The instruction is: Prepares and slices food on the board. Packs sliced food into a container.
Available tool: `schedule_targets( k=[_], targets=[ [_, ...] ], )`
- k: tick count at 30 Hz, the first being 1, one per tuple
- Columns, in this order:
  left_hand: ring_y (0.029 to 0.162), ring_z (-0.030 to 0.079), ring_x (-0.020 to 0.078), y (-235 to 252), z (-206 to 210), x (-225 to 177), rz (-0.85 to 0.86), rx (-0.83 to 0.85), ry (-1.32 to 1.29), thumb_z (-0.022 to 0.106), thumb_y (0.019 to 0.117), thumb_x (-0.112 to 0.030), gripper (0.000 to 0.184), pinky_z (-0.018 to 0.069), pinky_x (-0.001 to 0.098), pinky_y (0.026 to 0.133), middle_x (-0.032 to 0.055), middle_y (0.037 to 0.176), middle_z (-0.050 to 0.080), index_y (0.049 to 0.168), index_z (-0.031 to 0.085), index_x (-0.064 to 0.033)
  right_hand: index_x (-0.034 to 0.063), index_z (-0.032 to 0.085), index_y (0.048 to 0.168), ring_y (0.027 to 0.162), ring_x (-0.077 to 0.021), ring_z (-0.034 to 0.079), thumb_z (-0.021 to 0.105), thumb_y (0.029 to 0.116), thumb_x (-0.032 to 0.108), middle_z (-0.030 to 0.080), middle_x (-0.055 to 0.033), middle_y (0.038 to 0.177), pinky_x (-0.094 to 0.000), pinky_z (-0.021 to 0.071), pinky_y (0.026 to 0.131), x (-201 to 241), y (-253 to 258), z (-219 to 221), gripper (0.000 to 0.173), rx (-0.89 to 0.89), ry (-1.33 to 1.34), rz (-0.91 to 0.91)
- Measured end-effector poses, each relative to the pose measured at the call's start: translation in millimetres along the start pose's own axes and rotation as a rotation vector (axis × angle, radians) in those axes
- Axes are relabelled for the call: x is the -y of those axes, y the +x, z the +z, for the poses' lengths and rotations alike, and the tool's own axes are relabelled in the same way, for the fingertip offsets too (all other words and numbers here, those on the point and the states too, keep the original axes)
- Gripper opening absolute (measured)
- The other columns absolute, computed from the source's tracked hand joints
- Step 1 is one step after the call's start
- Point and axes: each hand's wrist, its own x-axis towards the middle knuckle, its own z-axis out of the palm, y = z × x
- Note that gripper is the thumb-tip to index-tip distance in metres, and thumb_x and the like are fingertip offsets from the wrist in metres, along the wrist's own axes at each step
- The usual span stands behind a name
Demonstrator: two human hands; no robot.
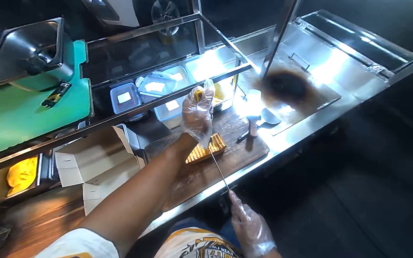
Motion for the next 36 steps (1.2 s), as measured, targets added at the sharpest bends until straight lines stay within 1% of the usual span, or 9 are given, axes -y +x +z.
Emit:
schedule_targets(
  k=[4,6,9,12,19,24,26,30,36],
  targets=[
    [0.049,0.045,0.0058,5,2,12,0.019,-0.041,0.038,0.061,0.1039,-0.019,0.019,0.0426,0.0223,0.045,-0.0062,0.062,0.049,0.086,0.058,-0.0165,0.0404,0.028,0.162,0.106,-0.0324,0.072,0.038,0.1086,0.03,0.071,-0.0109,0.125,-0.0541,0.0572,0.09,39,50,-28,0.056,0.338,-0.024,0.12],
    [0.049,0.045,0.0053,9,6,11,-0.005,-0.069,0.028,0.061,0.1037,-0.019,0.016,0.0427,0.0216,0.046,-0.0061,0.062,0.049,0.088,0.059,-0.0157,0.041,0.032,0.161,0.101,-0.0323,0.073,0.04,0.1075,0.03,0.073,-0.0111,0.119,-0.054,0.0585,0.086,33,37,-32,0.055,0.295,-0.034,0.104],
    [0.05,0.047,0.0052,11,8,13,-0.039,-0.1,0.032,0.061,0.1035,-0.018,0.013,0.044,0.0217,0.047,-0.006,0.064,0.051,0.091,0.06,-0.0144,0.0306,0.054,0.152,0.07,-0.0316,0.074,0.053,0.1003,0.021,0.076,-0.0131,0.091,-0.0522,0.0604,0.06,-3,-12,-19,0.052,0.004,-0.038,-0.015],
    [0.05,0.046,0.0068,13,4,19,-0.049,-0.105,0.04,0.061,0.104,-0.02,0.015,0.0436,0.0229,0.047,-0.0052,0.064,0.049,0.09,0.059,-0.015,0.0267,0.059,0.148,0.063,-0.0288,0.072,0.057,0.0963,0.017,0.075,-0.0111,0.085,-0.0492,0.0596,0.055,-16,-23,-8,0.052,-0.096,-0.042,-0.045],
    [0.048,0.044,0.0084,20,1,24,-0.041,-0.111,0.01,0.06,0.1043,-0.021,0.02,0.0412,0.024,0.045,-0.0043,0.06,0.046,0.086,0.057,-0.0153,0.0324,0.054,0.151,0.07,-0.0294,0.074,0.052,0.1003,0.022,0.076,-0.011,0.093,-0.0491,0.0607,0.06,-3,12,-6,0.052,-0.035,-0.053,-0.019],
    [0.047,0.042,0.0084,17,6,28,-0.033,-0.117,0.041,0.06,0.1046,-0.024,0.022,0.0399,0.024,0.044,-0.0044,0.06,0.045,0.085,0.055,-0.0159,0.0437,0.025,0.163,0.109,-0.0335,0.07,0.047,0.1064,0.031,0.071,-0.0103,0.126,-0.0563,0.0557,0.092,43,101,-26,0.062,0.356,-0.019,0.105],
    [0.048,0.043,0.0075,18,5,31,-0.031,-0.12,0.077,0.061,0.1041,-0.023,0.018,0.0408,0.0235,0.044,-0.005,0.061,0.046,0.087,0.058,-0.0159,0.0451,0.022,0.163,0.111,-0.0332,0.07,0.05,0.1057,0.029,0.071,-0.0097,0.127,-0.0563,0.0552,0.093,50,112,-28,0.065,0.367,-0.007,0.11],
    [0.047,0.044,0.008,20,1,40,-0.038,-0.15,0.08,0.062,0.1032,-0.022,0.018,0.0415,0.0243,0.044,-0.0047,0.06,0.046,0.087,0.058,-0.0151,0.0428,0.029,0.162,0.106,-0.0329,0.072,0.037,0.1085,0.029,0.071,-0.0109,0.126,-0.0548,0.0571,0.089,38,87,-26,0.056,0.33,-0.068,0.119],
    [0.049,0.045,0.0068,13,2,47,-0.025,-0.133,0.093,0.061,0.1035,-0.022,0.015,0.0428,0.0234,0.046,-0.0052,0.063,0.049,0.091,0.062,-0.0141,0.0427,0.025,0.163,0.11,-0.0342,0.071,0.047,0.1071,0.031,0.072,-0.0113,0.124,-0.0574,0.0559,0.092,54,128,-12,0.061,0.337,-0.028,0.1]
  ],
)
